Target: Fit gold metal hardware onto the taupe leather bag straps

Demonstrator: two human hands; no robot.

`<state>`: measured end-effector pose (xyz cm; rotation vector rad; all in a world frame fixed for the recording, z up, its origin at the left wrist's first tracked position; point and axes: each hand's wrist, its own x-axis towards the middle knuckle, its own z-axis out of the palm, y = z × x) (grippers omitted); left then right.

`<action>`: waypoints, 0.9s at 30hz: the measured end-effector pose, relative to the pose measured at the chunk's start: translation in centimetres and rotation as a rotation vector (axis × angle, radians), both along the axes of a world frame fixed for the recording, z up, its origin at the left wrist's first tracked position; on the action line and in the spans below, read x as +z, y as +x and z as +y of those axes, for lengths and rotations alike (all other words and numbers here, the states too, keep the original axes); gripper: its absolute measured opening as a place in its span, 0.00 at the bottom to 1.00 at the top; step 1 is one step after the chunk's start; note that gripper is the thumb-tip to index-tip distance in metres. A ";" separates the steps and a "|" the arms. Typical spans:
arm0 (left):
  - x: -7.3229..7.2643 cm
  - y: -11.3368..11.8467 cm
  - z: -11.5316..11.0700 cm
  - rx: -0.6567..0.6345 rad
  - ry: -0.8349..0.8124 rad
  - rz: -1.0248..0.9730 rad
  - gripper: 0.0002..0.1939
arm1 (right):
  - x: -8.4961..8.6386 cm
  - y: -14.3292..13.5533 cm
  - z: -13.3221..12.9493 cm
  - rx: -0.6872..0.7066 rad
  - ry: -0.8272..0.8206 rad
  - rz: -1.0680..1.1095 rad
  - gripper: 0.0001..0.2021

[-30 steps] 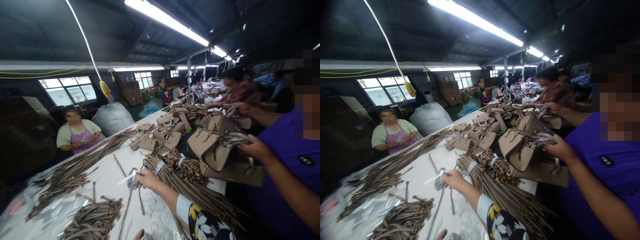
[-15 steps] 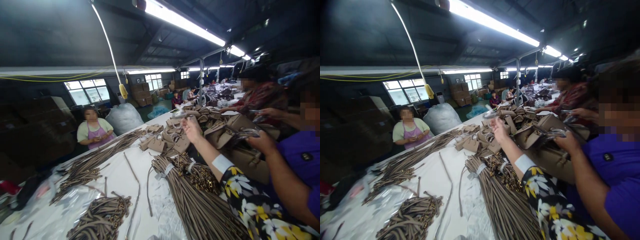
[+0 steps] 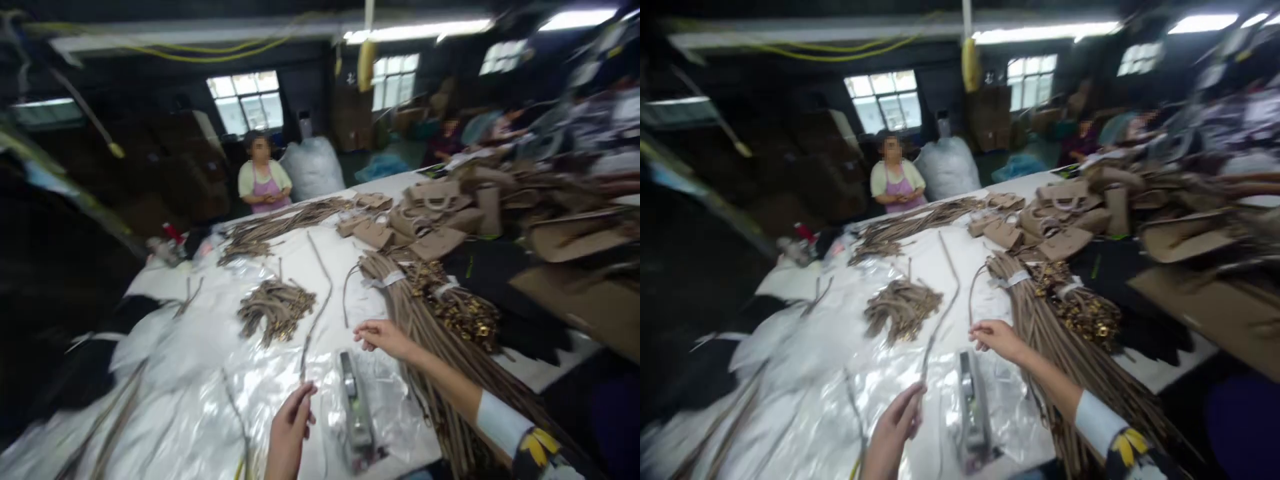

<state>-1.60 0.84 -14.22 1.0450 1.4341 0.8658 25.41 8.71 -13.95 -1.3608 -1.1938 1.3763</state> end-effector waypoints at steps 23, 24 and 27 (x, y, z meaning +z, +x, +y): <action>-9.9 -12.2 0.9 0.011 -0.134 -0.082 0.15 | -14.5 -21.1 4.4 0.090 -0.385 -0.701 0.14; -10.1 -11.8 2.0 0.012 -0.144 -0.098 0.16 | -13.8 -21.2 3.9 0.062 -0.369 -0.649 0.14; -10.4 -10.3 6.0 -0.018 -0.221 -0.195 0.25 | -11.5 -22.1 0.4 0.012 -0.317 -0.434 0.14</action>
